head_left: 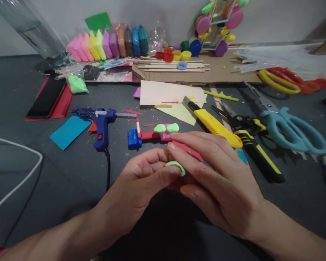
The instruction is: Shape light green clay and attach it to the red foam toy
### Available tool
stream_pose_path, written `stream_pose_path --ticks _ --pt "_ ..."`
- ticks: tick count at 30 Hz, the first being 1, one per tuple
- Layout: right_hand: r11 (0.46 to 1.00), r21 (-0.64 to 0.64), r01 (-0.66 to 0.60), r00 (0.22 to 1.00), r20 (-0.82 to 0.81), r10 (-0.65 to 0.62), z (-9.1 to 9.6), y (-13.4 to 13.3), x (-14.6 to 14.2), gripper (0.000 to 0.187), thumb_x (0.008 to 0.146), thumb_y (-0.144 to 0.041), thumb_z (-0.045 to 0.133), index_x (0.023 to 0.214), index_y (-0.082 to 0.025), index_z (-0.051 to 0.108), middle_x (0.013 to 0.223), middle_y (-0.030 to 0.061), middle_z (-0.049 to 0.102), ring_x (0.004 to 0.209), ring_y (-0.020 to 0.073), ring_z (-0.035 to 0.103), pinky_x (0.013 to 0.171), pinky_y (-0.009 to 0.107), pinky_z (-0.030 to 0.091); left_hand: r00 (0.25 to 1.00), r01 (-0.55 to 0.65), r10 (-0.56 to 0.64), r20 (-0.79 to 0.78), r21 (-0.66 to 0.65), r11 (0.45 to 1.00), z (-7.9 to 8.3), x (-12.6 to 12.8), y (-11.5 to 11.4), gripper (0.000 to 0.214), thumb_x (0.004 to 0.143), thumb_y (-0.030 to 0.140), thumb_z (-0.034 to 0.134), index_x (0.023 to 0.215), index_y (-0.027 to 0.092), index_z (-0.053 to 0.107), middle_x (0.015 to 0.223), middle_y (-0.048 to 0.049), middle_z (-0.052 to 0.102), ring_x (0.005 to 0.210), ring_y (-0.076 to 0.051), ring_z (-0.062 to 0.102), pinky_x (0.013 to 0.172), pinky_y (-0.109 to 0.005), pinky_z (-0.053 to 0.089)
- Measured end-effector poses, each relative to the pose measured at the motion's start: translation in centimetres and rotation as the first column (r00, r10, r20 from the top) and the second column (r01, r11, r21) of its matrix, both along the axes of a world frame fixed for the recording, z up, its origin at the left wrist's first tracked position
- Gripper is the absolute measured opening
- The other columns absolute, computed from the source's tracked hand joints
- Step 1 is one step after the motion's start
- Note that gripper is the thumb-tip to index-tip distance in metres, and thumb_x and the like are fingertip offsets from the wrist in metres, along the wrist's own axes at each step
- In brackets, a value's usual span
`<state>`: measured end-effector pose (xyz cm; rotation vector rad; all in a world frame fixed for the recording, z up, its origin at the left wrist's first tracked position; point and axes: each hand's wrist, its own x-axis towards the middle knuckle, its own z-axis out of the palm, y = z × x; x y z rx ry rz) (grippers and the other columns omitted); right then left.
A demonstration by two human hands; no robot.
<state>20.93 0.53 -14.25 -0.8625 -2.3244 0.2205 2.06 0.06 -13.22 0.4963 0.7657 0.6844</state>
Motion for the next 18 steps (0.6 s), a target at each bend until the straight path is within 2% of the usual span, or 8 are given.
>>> stream_pose_path --ticks 9,18 --pt "0.996 0.079 0.038 0.994 0.100 -0.045 -0.04 0.02 -0.16 0.046 0.107 -0.039 0.043 0.135 -0.004 0.055 0.138 0.0201 0.057 0.134 0.0330 0.050 0.113 0.048 0.046 0.999 0.002 0.000 -0.049 0.035 0.999 -0.36 -0.28 -0.26 0.014 0.094 0.030 0.071 0.089 0.018 0.065 0.080 0.0020 0.067 0.073 -0.008 0.060 0.074 -0.021 0.046" --pt "0.997 0.071 0.036 0.995 0.088 -0.043 0.00 -0.19 -0.27 0.048 0.107 -0.040 0.041 0.135 -0.004 0.055 0.137 0.0196 0.059 0.136 0.0321 0.050 0.114 0.048 0.047 0.997 0.000 0.006 -0.079 0.072 0.997 -0.32 -0.21 -0.28 0.014 0.093 0.032 0.071 0.090 0.018 0.068 0.083 0.0014 0.069 0.076 -0.009 0.063 0.078 -0.022 0.050"
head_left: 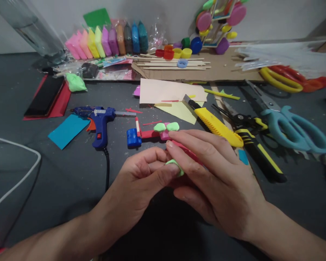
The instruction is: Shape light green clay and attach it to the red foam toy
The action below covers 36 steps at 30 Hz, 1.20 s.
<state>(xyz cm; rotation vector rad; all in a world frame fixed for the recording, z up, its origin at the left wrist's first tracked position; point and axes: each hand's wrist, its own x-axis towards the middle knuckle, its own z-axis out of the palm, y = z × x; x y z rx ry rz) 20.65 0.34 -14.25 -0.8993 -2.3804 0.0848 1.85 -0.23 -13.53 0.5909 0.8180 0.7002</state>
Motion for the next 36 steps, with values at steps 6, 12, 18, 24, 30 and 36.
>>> stream_pose_path --ticks 6,12,18,24,30,36 --pt "0.998 -0.060 -0.036 0.996 -0.081 0.031 0.13 0.24 0.12 0.052 0.108 -0.043 0.039 0.136 -0.002 0.054 0.136 0.0205 0.059 0.133 0.0294 0.051 0.114 0.047 0.045 1.000 0.004 -0.004 0.029 0.001 1.000 0.19 0.05 0.14 0.011 0.097 0.029 0.066 0.091 0.019 0.065 0.078 0.0020 0.071 0.078 -0.011 0.069 0.081 -0.022 0.052" --pt "0.994 -0.090 -0.068 0.996 -0.070 0.062 0.08 0.19 0.13 0.051 0.107 -0.042 0.043 0.136 -0.001 0.053 0.140 0.0212 0.057 0.135 0.0307 0.048 0.114 0.048 0.044 1.000 -0.006 0.007 -0.023 0.013 1.000 0.23 -0.15 0.05 0.013 0.096 0.032 0.069 0.092 0.019 0.068 0.085 0.0013 0.072 0.080 -0.010 0.068 0.080 -0.020 0.051" --pt "0.995 -0.080 -0.053 0.996 -0.080 0.047 0.23 0.17 0.33 0.050 0.107 -0.041 0.043 0.136 -0.001 0.053 0.138 0.0216 0.058 0.134 0.0290 0.049 0.115 0.047 0.043 1.000 -0.008 0.008 0.024 0.019 1.000 0.52 -0.01 0.08 0.016 0.099 0.030 0.064 0.110 0.023 0.073 0.090 -0.0006 0.075 0.085 -0.012 0.071 0.085 -0.025 0.053" --pt "0.996 -0.076 -0.036 0.998 -0.062 0.031 0.19 0.37 0.11 0.043 0.104 -0.035 0.051 0.134 -0.005 0.055 0.138 0.0200 0.059 0.133 0.0296 0.051 0.113 0.047 0.046 0.999 -0.024 0.024 0.043 -0.016 1.000 0.41 0.08 0.17 0.019 0.099 0.030 0.064 0.114 0.025 0.074 0.094 -0.0004 0.075 0.087 -0.011 0.068 0.085 -0.023 0.050" --pt "0.996 -0.078 -0.038 0.997 -0.065 0.033 0.12 0.24 0.01 0.044 0.104 -0.035 0.052 0.134 -0.003 0.055 0.136 0.0209 0.060 0.132 0.0304 0.050 0.112 0.048 0.047 0.998 0.002 0.000 0.071 -0.039 0.999 0.37 0.13 0.20 0.014 0.096 0.028 0.067 0.108 0.025 0.075 0.096 0.0003 0.075 0.090 -0.010 0.065 0.086 -0.021 0.047" --pt "0.997 -0.067 -0.048 0.997 -0.055 0.045 0.33 0.23 0.21 0.049 0.106 -0.040 0.047 0.137 -0.002 0.053 0.138 0.0213 0.057 0.133 0.0303 0.049 0.114 0.048 0.045 0.997 0.007 -0.007 0.071 0.005 1.000 0.45 0.24 0.24 0.013 0.098 0.027 0.064 0.104 0.021 0.075 0.087 -0.0001 0.074 0.080 -0.010 0.067 0.082 -0.021 0.050"
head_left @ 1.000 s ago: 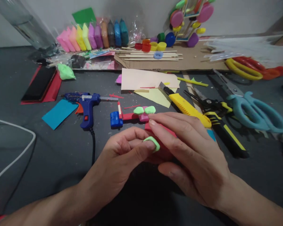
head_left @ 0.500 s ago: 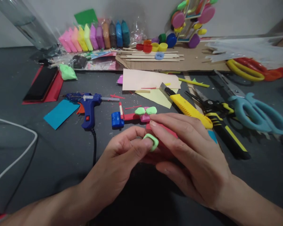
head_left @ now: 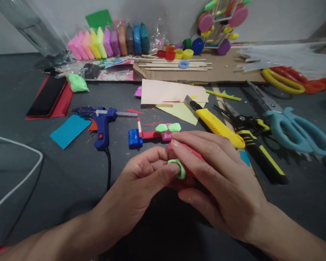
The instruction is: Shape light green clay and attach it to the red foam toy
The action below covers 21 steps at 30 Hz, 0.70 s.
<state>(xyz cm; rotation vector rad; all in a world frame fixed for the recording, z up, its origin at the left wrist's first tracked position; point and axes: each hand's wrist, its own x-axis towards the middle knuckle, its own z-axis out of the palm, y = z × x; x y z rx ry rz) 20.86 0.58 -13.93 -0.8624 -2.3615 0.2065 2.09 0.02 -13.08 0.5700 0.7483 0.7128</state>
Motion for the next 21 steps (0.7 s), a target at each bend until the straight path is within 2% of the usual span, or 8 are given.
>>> stream_pose_path --ticks 5,12,21 --pt "1.000 -0.003 0.001 1.000 0.011 -0.001 0.01 -0.05 -0.08 0.048 0.106 -0.039 0.046 0.135 -0.002 0.054 0.137 0.0211 0.058 0.133 0.0301 0.049 0.113 0.046 0.046 1.000 -0.020 0.021 0.013 -0.018 1.000 -0.04 -0.09 0.07 0.010 0.097 0.024 0.066 0.093 0.018 0.074 0.080 0.0007 0.073 0.077 -0.009 0.067 0.078 -0.018 0.051" --pt "1.000 0.020 0.015 1.000 0.023 -0.016 -0.30 -0.24 -0.59 0.055 0.106 -0.044 0.042 0.136 0.000 0.052 0.137 0.0220 0.059 0.136 0.0301 0.050 0.116 0.046 0.046 0.999 -0.031 0.031 0.009 -0.016 0.999 -0.10 -0.09 0.01 0.011 0.097 0.025 0.066 0.102 0.020 0.075 0.085 0.0001 0.075 0.080 -0.010 0.069 0.083 -0.021 0.052" --pt "0.999 0.014 0.036 0.999 -0.007 -0.036 -0.71 -0.34 -0.93 0.051 0.106 -0.039 0.045 0.138 0.000 0.050 0.140 0.0230 0.057 0.139 0.0293 0.048 0.117 0.046 0.045 0.995 -0.079 0.078 -0.067 -0.017 0.997 -0.31 -0.07 0.07 0.009 0.092 0.029 0.073 0.092 0.020 0.073 0.083 0.0022 0.066 0.077 -0.009 0.060 0.077 -0.020 0.048"
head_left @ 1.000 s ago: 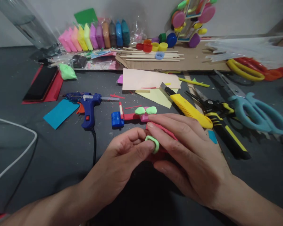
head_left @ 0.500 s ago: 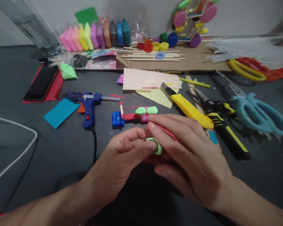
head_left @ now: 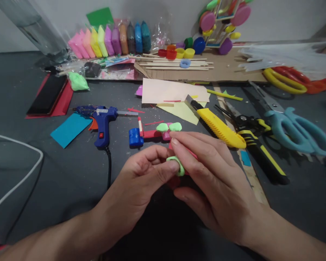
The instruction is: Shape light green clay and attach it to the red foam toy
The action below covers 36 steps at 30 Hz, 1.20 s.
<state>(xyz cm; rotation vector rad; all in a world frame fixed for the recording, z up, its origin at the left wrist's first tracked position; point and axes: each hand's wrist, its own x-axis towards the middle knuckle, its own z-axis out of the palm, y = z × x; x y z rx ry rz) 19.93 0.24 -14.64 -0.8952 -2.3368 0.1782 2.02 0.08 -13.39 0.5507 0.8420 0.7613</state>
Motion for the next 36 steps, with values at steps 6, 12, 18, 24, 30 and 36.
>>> stream_pose_path --ticks 6,12,18,24,30,36 --pt "1.000 -0.020 0.000 1.000 -0.002 0.000 0.1 0.0 0.1 0.049 0.106 -0.036 0.046 0.140 -0.001 0.048 0.141 0.0229 0.056 0.139 0.0285 0.048 0.115 0.048 0.046 0.999 0.011 -0.011 0.041 0.000 1.000 0.1 0.0 -0.1 0.008 0.094 0.027 0.070 0.098 0.021 0.073 0.090 0.0005 0.072 0.084 -0.010 0.062 0.083 -0.021 0.048" --pt "1.000 -0.022 -0.005 1.000 0.007 0.005 0.3 0.0 0.2 0.049 0.106 -0.036 0.047 0.138 0.000 0.050 0.141 0.0230 0.055 0.139 0.0286 0.046 0.118 0.045 0.042 1.000 0.003 -0.003 0.016 -0.020 1.000 0.1 -0.1 -0.1 0.008 0.093 0.027 0.071 0.093 0.020 0.071 0.087 0.0007 0.071 0.081 -0.010 0.062 0.080 -0.021 0.048" --pt "1.000 -0.018 -0.003 1.000 0.028 0.004 0.3 0.0 0.0 0.048 0.106 -0.035 0.047 0.138 0.000 0.051 0.141 0.0224 0.055 0.138 0.0297 0.046 0.117 0.046 0.042 1.000 0.016 -0.016 0.005 0.005 1.000 0.0 -0.1 -0.3 0.009 0.093 0.029 0.072 0.094 0.020 0.072 0.089 -0.0002 0.072 0.083 -0.012 0.064 0.081 -0.023 0.049" --pt "1.000 -0.022 -0.019 1.000 0.009 0.019 0.5 -0.1 0.3 0.049 0.106 -0.036 0.046 0.137 0.001 0.052 0.140 0.0229 0.056 0.137 0.0297 0.047 0.116 0.045 0.042 1.000 0.022 -0.022 0.004 0.001 1.000 0.2 -0.3 -0.4 0.009 0.093 0.028 0.071 0.095 0.020 0.071 0.088 0.0006 0.071 0.080 -0.010 0.064 0.081 -0.021 0.051" --pt "0.988 -0.009 0.152 0.986 -0.063 -0.152 1.3 0.4 1.7 0.036 0.102 -0.027 0.055 0.135 -0.013 0.057 0.137 0.0177 0.063 0.128 0.0267 0.059 0.107 0.047 0.050 1.000 0.001 -0.001 -0.006 -0.007 1.000 0.4 -0.1 -0.1 0.010 0.089 0.027 0.075 0.091 0.018 0.070 0.070 0.0014 0.070 0.063 -0.010 0.066 0.066 -0.020 0.054" --pt "0.809 0.093 0.581 0.811 -0.154 -0.565 1.5 3.2 4.9 0.019 0.099 -0.027 0.059 0.113 -0.023 0.071 0.112 0.0083 0.075 0.106 0.0267 0.070 0.095 0.044 0.055 0.995 -0.066 0.069 -0.073 0.043 0.997 0.5 0.3 0.0 0.013 0.084 0.023 0.078 0.092 0.015 0.070 0.068 -0.0009 0.071 0.062 -0.012 0.069 0.062 -0.022 0.058"
